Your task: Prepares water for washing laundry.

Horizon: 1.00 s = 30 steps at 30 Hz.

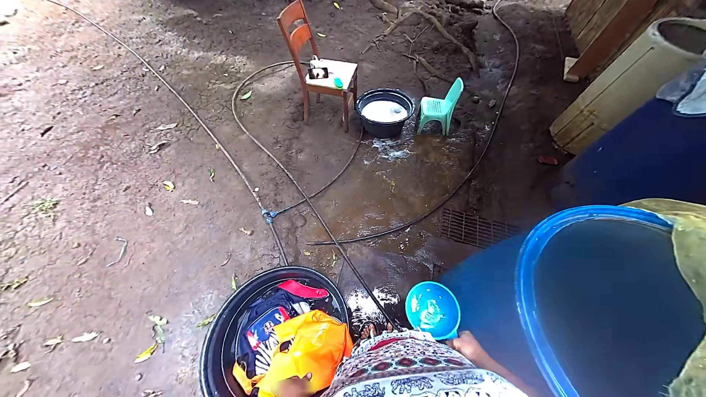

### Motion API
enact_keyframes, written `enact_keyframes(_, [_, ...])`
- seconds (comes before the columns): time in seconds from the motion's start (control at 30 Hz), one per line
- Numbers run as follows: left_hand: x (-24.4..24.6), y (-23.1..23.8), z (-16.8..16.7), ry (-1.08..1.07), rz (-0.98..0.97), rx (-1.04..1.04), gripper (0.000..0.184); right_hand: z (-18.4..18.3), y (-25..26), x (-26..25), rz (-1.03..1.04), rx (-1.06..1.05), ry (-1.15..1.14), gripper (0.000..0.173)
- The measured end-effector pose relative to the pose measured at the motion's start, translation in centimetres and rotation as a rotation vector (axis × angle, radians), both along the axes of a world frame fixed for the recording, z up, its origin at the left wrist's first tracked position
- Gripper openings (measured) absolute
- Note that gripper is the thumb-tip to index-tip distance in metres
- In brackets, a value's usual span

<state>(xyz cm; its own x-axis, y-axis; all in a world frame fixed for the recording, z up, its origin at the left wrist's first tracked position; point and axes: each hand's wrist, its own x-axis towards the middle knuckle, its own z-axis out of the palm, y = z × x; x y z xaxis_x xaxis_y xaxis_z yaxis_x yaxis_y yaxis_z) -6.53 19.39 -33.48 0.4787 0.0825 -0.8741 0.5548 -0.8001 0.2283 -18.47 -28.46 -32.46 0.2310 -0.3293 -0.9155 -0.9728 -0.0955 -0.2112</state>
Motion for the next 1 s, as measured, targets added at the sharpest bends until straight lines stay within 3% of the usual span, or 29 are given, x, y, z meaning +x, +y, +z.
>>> enact_keyframes(0.13, [0.0,0.5,-1.0,-0.001,-0.041,0.033,0.042,-2.7,-0.5,-1.2,0.165,-0.063,0.039,0.023])
enact_keyframes(0.27, [0.0,0.9,-1.5,-0.005,-0.045,0.049,0.041,-2.7,-0.5,-1.5,0.293,-0.098,0.095,0.038])
enact_keyframes(0.37, [-0.1,0.5,-1.3,-0.01,-0.024,0.055,0.04,-3.1,-0.8,-1.8,0.356,-0.095,0.109,0.039])
enact_keyframes(0.6, [-0.3,-0.7,-0.4,-0.009,-0.039,0.038,0.042,-2.5,-0.6,-1.6,0.376,-0.101,0.109,0.042])
enact_keyframes(1.0, [-1.1,1.1,-1.7,-0.018,-0.03,0.054,0.041,-3.7,-0.2,-1.6,0.446,-0.099,0.154,0.043])
